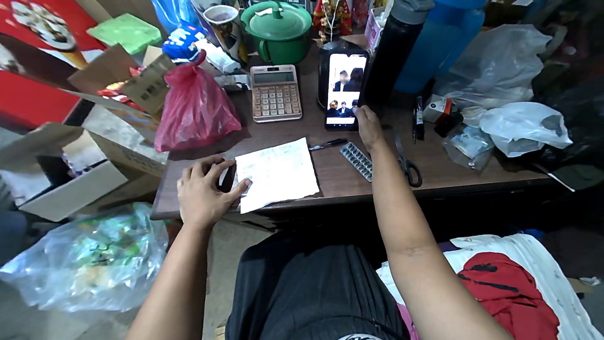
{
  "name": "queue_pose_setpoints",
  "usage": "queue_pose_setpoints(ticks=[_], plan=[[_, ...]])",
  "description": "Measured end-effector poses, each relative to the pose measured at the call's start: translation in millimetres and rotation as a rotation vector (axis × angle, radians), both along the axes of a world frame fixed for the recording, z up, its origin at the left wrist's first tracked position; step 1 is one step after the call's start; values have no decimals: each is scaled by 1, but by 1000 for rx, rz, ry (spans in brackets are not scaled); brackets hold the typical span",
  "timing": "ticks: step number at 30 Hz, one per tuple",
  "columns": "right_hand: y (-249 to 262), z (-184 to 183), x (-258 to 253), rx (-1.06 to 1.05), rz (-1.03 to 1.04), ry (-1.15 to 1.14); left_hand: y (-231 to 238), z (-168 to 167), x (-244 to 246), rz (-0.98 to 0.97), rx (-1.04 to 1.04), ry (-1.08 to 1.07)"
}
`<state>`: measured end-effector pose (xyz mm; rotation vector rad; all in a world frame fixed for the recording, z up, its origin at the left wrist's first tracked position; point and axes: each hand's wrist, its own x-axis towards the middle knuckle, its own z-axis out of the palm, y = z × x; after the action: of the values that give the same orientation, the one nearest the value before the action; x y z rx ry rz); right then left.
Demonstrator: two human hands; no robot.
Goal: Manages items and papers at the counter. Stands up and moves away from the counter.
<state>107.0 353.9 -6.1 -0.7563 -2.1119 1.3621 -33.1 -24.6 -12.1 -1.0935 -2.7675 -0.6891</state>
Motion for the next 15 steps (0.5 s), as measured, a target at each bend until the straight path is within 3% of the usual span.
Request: queue_pose_setpoints(ticks=[15], plan=[[0, 0, 0, -22, 4, 2, -1, -1, 0, 8, -14, -3]])
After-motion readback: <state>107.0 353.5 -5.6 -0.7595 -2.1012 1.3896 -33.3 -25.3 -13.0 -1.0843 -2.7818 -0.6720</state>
